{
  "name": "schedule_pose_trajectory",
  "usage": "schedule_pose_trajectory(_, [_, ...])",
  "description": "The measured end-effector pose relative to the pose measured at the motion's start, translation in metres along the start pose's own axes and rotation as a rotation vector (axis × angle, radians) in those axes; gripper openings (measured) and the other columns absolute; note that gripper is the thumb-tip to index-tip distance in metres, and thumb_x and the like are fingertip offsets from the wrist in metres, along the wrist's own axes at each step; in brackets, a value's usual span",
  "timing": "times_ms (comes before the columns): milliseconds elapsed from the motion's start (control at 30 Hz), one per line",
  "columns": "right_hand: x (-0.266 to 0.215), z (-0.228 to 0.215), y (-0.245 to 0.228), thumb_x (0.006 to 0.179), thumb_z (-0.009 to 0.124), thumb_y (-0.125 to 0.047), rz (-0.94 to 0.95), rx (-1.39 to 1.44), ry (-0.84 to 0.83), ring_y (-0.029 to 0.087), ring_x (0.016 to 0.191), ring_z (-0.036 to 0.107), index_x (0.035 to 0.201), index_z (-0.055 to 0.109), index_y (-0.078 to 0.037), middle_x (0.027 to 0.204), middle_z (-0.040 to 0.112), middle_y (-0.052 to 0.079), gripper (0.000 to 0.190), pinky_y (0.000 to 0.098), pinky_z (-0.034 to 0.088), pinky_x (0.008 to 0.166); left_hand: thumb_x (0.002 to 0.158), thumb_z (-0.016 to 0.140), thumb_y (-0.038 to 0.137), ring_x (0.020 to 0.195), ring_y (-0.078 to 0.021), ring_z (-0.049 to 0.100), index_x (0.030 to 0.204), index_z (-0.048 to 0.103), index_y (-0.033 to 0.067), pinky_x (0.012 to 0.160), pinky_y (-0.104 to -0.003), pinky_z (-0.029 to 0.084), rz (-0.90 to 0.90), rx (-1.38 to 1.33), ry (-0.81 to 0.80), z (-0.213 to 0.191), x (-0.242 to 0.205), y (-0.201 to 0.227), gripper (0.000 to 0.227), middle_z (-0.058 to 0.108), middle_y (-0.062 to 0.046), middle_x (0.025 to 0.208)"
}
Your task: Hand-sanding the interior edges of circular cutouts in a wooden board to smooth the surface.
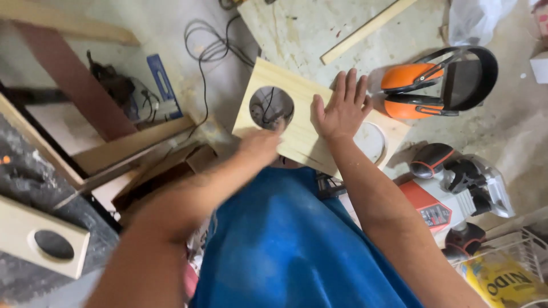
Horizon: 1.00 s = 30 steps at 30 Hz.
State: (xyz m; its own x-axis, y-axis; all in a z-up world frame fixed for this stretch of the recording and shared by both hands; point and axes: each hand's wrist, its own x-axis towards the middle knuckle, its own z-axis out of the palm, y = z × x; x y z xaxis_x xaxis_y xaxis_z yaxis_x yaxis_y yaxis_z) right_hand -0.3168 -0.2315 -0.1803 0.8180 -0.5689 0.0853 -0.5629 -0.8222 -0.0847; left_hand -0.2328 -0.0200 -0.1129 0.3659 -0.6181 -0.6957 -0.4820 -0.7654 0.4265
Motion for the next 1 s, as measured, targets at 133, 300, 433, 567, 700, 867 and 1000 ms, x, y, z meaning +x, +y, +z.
schedule_pose_trajectory(133, [0.013, 0.0, 0.001, 0.099, 0.037, -0.072, 0.007, -0.019, 0.036, 0.037, 0.151, 0.035, 0.159, 0.049, -0.015, 0.164, 0.045, 0.012, 0.083, 0.0558, 0.03, 0.106, 0.105, 0.045, 0.022, 0.106, -0.0405, 0.075, 0.15, 0.056, 0.0179, 0.086, -0.061, 0.059, 0.058, 0.131, 0.159, 0.009, 0.005, -0.058, 0.046, 0.076, -0.017, 0.108])
schedule_pose_trajectory(300, [0.005, -0.002, -0.001, 0.1, 0.033, -0.073, 0.002, -0.017, 0.021, 0.037, 0.152, 0.034, 0.159, 0.049, -0.015, 0.165, 0.044, 0.012, 0.083, 0.0554, 0.03, 0.106, 0.107, 0.041, 0.018, 0.107, -0.0477, 0.073, 0.166, 0.037, 0.0151, 0.085, -0.064, 0.059, -0.069, 0.011, 0.093, -0.062, -0.057, 0.011, 0.059, 0.071, -0.028, 0.116])
schedule_pose_trajectory(433, [0.005, 0.0, -0.001, 0.1, 0.03, -0.071, 0.036, -0.012, -0.017, 0.035, 0.153, 0.03, 0.16, 0.048, -0.018, 0.166, 0.042, 0.009, 0.082, 0.0561, 0.026, 0.109, 0.112, 0.034, 0.021, 0.109, -0.0486, 0.071, 0.17, 0.028, 0.025, 0.088, -0.06, 0.058, -0.171, -0.06, -0.044, -0.05, -0.05, 0.012, 0.059, 0.068, -0.028, 0.123])
schedule_pose_trajectory(567, [0.004, -0.003, -0.002, 0.099, 0.031, -0.071, 0.043, -0.002, -0.075, 0.035, 0.156, 0.027, 0.161, 0.045, -0.017, 0.169, 0.039, 0.009, 0.084, 0.0564, 0.026, 0.11, 0.114, 0.031, 0.041, 0.129, -0.048, 0.064, 0.17, 0.023, 0.033, 0.108, -0.06, 0.051, -0.274, -0.131, -0.161, -0.044, -0.047, 0.031, 0.058, 0.062, -0.028, 0.141])
schedule_pose_trajectory(700, [-0.002, -0.009, -0.004, 0.1, 0.029, -0.07, 0.05, 0.026, -0.065, 0.036, 0.155, 0.028, 0.16, 0.047, -0.017, 0.168, 0.04, 0.01, 0.082, 0.0578, 0.026, 0.11, 0.113, 0.029, 0.039, 0.138, -0.0489, 0.057, 0.17, 0.028, 0.02, 0.112, -0.064, 0.045, -0.239, -0.366, -0.112, -0.025, -0.017, 0.039, 0.059, 0.055, -0.029, 0.152])
schedule_pose_trajectory(867, [0.006, -0.021, -0.01, 0.084, 0.061, -0.062, 0.021, 0.059, 0.032, 0.046, 0.147, 0.046, 0.15, 0.058, -0.014, 0.158, 0.055, 0.016, 0.081, 0.068, 0.045, 0.098, 0.11, 0.037, 0.018, 0.14, -0.0431, 0.057, 0.158, 0.046, 0.0035, 0.116, -0.065, 0.043, -0.149, -0.185, -0.017, -0.059, -0.037, 0.057, 0.052, 0.059, -0.027, 0.15])
schedule_pose_trajectory(1000, [0.03, -0.035, -0.016, 0.09, 0.054, -0.062, 0.02, 0.083, 0.167, 0.041, 0.149, 0.047, 0.149, 0.059, -0.017, 0.161, 0.053, 0.01, 0.075, 0.0624, 0.045, 0.102, 0.106, 0.04, 0.024, 0.125, -0.0385, 0.065, 0.143, 0.047, 0.0224, 0.106, -0.068, 0.041, -0.302, -0.073, -0.097, -0.014, 0.044, 0.033, 0.038, 0.069, -0.014, 0.128])
